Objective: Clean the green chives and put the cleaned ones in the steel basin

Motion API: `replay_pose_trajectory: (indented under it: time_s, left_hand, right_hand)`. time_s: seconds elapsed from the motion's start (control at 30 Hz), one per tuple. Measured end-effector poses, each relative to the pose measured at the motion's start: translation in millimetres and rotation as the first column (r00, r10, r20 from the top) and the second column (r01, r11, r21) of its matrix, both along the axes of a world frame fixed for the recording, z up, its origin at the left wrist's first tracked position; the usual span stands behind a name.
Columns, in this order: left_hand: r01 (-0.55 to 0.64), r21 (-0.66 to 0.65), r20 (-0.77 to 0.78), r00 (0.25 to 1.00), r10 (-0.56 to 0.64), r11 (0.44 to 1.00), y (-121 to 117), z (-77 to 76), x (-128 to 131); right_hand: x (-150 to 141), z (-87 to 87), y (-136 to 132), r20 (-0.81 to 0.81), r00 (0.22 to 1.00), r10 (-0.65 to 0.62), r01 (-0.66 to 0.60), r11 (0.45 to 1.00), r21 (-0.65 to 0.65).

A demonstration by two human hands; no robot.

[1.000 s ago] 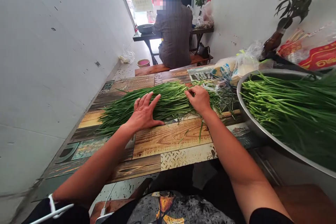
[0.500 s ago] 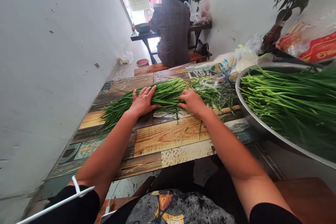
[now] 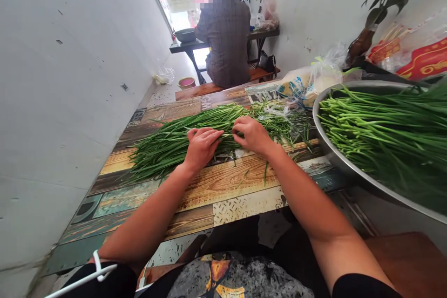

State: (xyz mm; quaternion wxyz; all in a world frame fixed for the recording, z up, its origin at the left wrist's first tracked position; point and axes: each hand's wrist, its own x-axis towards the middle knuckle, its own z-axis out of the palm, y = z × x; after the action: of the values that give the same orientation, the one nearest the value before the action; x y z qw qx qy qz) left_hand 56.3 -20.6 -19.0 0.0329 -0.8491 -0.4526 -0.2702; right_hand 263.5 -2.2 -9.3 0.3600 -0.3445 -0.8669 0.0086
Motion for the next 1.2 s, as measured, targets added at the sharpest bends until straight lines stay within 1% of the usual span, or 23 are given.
replay_pose_trajectory:
  time_s: [0.1, 0.2, 0.23, 0.3, 0.33, 0.37, 0.4, 0.43, 0.47, 0.5, 0.53, 0.57, 0.6, 0.63, 0.7, 0.77, 0.87, 0.93, 1.07, 1.1, 1.17, 1.2]
  left_hand:
    - [0.002, 0.036, 0.041, 0.999, -0.004, 0.999, -2, -3.5, -1]
    - [-0.004, 0.005, 0.042, 0.999, 0.004, 1.000, -7, 1.7, 3]
    - [-0.014, -0.015, 0.044, 0.999, 0.015, 1.000, -8, 3.9, 5]
    - [-0.031, -0.063, 0.039, 0.999, 0.033, 0.998, -10, 7.5, 8]
    - [-0.033, -0.086, 0.039, 0.999, 0.036, 0.996, -10, 8.9, 8]
    - [-0.033, -0.106, 0.044, 0.998, 0.038, 0.994, -9, 9.9, 7]
    - [-0.033, -0.120, 0.055, 0.998, 0.040, 0.992, -9, 10.4, 6]
    - [-0.035, -0.127, 0.071, 0.997, 0.044, 0.991, -8, 10.6, 5]
    - [-0.038, -0.125, 0.090, 0.995, 0.049, 0.991, -7, 10.4, 4]
    - [-0.041, -0.116, 0.108, 0.993, 0.053, 0.992, -6, 9.8, 4]
    - [-0.044, -0.102, 0.122, 0.991, 0.056, 0.994, -6, 9.0, 3]
    - [-0.048, -0.085, 0.138, 0.989, 0.059, 0.995, -6, 7.9, 4]
    - [-0.052, -0.067, 0.155, 0.986, 0.062, 0.996, -6, 6.7, 4]
    - [-0.054, -0.049, 0.172, 0.983, 0.062, 0.997, -7, 5.3, 5]
    - [-0.045, -0.022, 0.199, 0.979, 0.048, 0.999, -8, 2.1, 8]
    - [0.000, -0.018, 0.210, 0.978, 0.004, 1.000, -8, -1.4, 9]
    - [0.058, -0.032, 0.238, 0.970, -0.049, 0.998, -7, -6.1, 11]
    - [0.079, -0.029, 0.266, 0.962, -0.068, 0.996, -5, -7.8, 11]
    - [0.107, -0.018, 0.245, 0.964, -0.099, 0.994, -4, -8.3, 12]
    - [0.105, -0.016, 0.231, 0.968, -0.098, 0.994, -4, -8.2, 12]
    - [0.087, -0.013, 0.219, 0.972, -0.082, 0.996, -5, -8.1, 12]
    - [0.075, -0.013, 0.221, 0.973, -0.071, 0.997, -5, -8.0, 11]
  right_hand:
    - [1, 1.4, -1, 0.023, 1.000, -0.016, 0.015, 1.000, 0.021]
    - [1, 1.3, -1, 0.059, 0.997, -0.044, 0.043, 0.999, 0.012]
    - [1, 0.6, -1, 0.044, 0.997, -0.056, 0.056, 0.998, 0.000]
    - [-1, -1.1, 0, -0.036, 0.996, -0.086, 0.084, 0.995, -0.048]
    - [-1, -1.5, 0, -0.093, 0.990, -0.108, 0.099, 0.991, -0.093]
    - [-2, -1.4, 0, -0.149, 0.980, -0.128, 0.103, 0.981, -0.165]
    - [-3, -0.6, -1, -0.204, 0.968, -0.146, 0.089, 0.960, -0.266]
    - [-3, 0.8, -1, -0.258, 0.953, -0.162, 0.052, 0.921, -0.386]
    - [-4, 2.6, -2, -0.310, 0.935, -0.174, -0.006, 0.863, -0.505]
    - [-4, 4.4, -3, -0.364, 0.912, -0.188, -0.078, 0.793, -0.605]
    - [-5, 6.1, -4, -0.420, 0.884, -0.204, -0.152, 0.725, -0.672]
    - [-6, 7.2, -5, -0.470, 0.855, -0.219, -0.218, 0.670, -0.710]
    - [-8, 7.6, -6, -0.509, 0.828, -0.237, -0.265, 0.634, -0.727]
    - [-9, 7.3, -7, -0.534, 0.808, -0.249, -0.298, 0.610, -0.735]
    - [-13, 5.1, -9, -0.554, 0.791, -0.261, -0.329, 0.582, -0.744]
    - [-17, 2.4, -11, -0.550, 0.795, -0.257, -0.324, 0.587, -0.742]
    - [-20, 1.3, -12, -0.546, 0.806, -0.229, -0.291, 0.649, -0.703]
    - [-18, 2.9, -12, -0.522, 0.829, -0.202, -0.273, 0.669, -0.692]
    - [-7, 8.1, -9, -0.380, 0.915, -0.135, -0.216, 0.630, -0.746]
    - [-3, 9.1, -7, -0.350, 0.929, -0.124, -0.198, 0.633, -0.749]
    - [5, 10.6, -3, -0.335, 0.930, -0.151, -0.150, 0.677, -0.721]
    - [9, 11.2, 0, -0.356, 0.913, -0.197, -0.118, 0.710, -0.694]
